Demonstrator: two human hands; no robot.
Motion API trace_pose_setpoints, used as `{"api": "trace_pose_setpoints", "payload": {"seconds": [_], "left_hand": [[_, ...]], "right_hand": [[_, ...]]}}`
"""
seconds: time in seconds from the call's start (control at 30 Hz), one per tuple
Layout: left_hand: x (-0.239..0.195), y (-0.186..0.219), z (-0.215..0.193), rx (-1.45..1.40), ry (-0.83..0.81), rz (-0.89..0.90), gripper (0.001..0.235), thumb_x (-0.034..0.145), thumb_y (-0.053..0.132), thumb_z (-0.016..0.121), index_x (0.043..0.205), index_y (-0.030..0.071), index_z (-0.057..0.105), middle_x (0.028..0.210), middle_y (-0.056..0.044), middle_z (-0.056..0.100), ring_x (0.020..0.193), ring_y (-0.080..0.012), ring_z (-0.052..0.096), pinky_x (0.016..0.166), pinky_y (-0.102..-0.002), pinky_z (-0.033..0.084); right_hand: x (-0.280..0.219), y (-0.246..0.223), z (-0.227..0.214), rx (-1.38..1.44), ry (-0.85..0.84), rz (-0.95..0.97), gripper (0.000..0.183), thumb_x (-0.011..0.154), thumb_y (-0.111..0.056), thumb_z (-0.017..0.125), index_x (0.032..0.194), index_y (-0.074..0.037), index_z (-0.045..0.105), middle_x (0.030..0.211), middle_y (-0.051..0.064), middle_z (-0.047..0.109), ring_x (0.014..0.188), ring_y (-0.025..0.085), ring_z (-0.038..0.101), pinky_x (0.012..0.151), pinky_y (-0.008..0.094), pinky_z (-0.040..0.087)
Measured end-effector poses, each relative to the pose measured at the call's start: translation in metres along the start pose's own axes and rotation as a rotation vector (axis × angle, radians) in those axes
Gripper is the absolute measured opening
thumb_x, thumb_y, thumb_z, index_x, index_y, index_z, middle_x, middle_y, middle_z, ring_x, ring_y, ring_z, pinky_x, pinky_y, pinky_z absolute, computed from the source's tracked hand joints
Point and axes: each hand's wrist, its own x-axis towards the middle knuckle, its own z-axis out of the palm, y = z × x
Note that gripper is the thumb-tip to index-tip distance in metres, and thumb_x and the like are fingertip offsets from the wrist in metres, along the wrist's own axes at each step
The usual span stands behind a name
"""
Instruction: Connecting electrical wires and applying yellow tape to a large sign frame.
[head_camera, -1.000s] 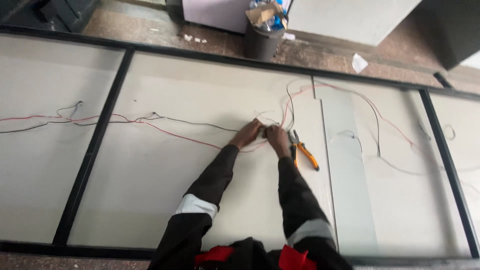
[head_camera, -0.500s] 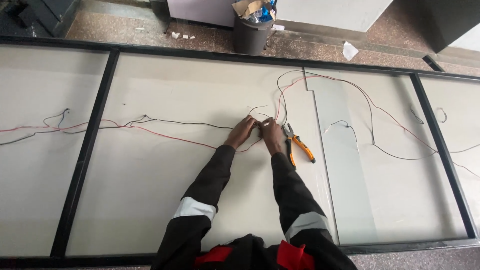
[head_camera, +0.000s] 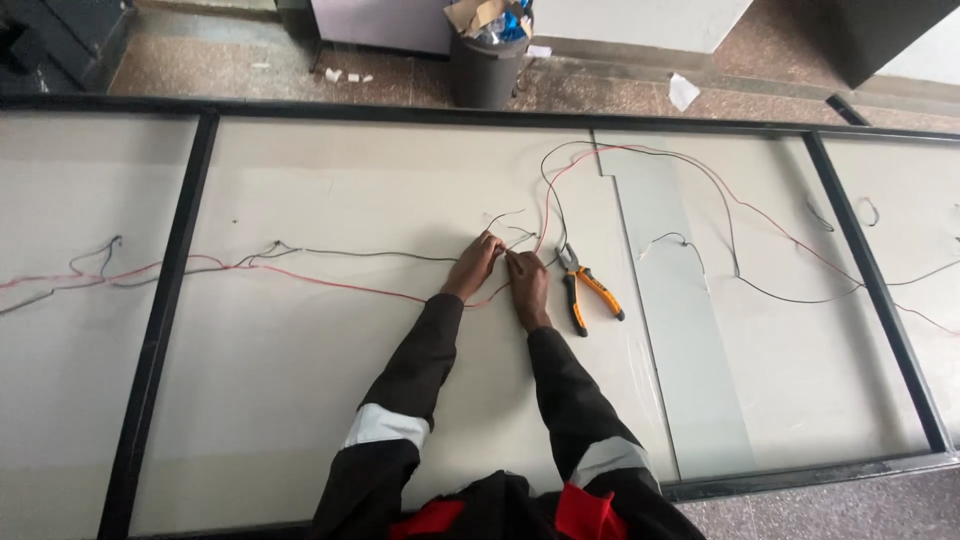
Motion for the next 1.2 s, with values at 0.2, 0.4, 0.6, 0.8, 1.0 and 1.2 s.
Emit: {"api": "trace_pose_setpoints", "payload": {"seconds": [0.2, 0.4, 0.6, 0.8, 1.0, 1.2], "left_hand": [[0.006, -0.024, 0.019, 0.063, 0.016, 0.046, 0.009, 0.120, 0.013, 0.056, 0.130, 0.011, 0.058, 0.121, -0.015, 0.062, 0.124, -0.0428, 0.072, 0.104, -0.050, 0.061], [0.010, -0.035, 0.028, 0.142, 0.072, 0.123, 0.010, 0.119, 0.011, 0.058, 0.129, 0.012, 0.057, 0.118, -0.011, 0.059, 0.120, -0.0400, 0.072, 0.101, -0.047, 0.062], [0.012, -0.034, 0.028, 0.100, 0.097, 0.087, 0.010, 0.120, 0.017, 0.058, 0.129, 0.015, 0.060, 0.121, -0.011, 0.061, 0.117, -0.0436, 0.074, 0.097, -0.052, 0.065], [0.008, -0.023, 0.019, 0.083, 0.025, -0.003, 0.011, 0.122, 0.013, 0.057, 0.129, 0.010, 0.065, 0.123, -0.008, 0.064, 0.118, -0.0405, 0.077, 0.097, -0.051, 0.065], [0.008, -0.005, 0.004, 0.008, -0.030, -0.143, 0.021, 0.123, 0.019, 0.053, 0.132, 0.010, 0.069, 0.126, -0.015, 0.069, 0.124, -0.0457, 0.075, 0.101, -0.059, 0.063], [0.009, -0.015, 0.010, -0.021, 0.060, -0.068, 0.020, 0.123, 0.026, 0.059, 0.123, 0.007, 0.067, 0.116, -0.017, 0.069, 0.116, -0.0495, 0.076, 0.090, -0.060, 0.065]], "right_hand": [[0.015, 0.032, 0.025, -0.195, -0.071, 0.020, 0.031, 0.122, -0.032, 0.059, 0.125, -0.012, 0.082, 0.111, 0.015, 0.079, 0.110, 0.038, 0.078, 0.098, 0.050, 0.061], [0.056, 0.102, 0.054, -0.341, -0.313, 0.266, 0.034, 0.113, -0.033, 0.055, 0.121, -0.021, 0.086, 0.112, 0.011, 0.085, 0.111, 0.037, 0.082, 0.094, 0.058, 0.062], [0.089, 0.169, 0.071, -1.411, -0.756, -0.430, 0.033, 0.111, -0.034, 0.067, 0.139, -0.036, 0.084, 0.136, -0.018, 0.084, 0.125, 0.007, 0.077, 0.111, 0.032, 0.058], [0.051, 0.045, -0.001, -0.381, -0.462, -0.066, 0.050, 0.097, -0.023, 0.082, 0.140, -0.007, 0.063, 0.129, 0.023, 0.069, 0.122, 0.050, 0.073, 0.092, 0.061, 0.062], [0.049, 0.067, 0.014, -0.441, -0.254, -0.394, 0.033, 0.101, -0.021, 0.079, 0.128, -0.014, 0.061, 0.102, 0.012, 0.065, 0.099, 0.041, 0.075, 0.075, 0.056, 0.065], [0.037, 0.057, 0.017, -0.425, -0.239, -0.245, 0.035, 0.121, -0.050, 0.057, 0.117, -0.017, 0.066, 0.094, 0.014, 0.073, 0.092, 0.039, 0.078, 0.071, 0.054, 0.061]]}}
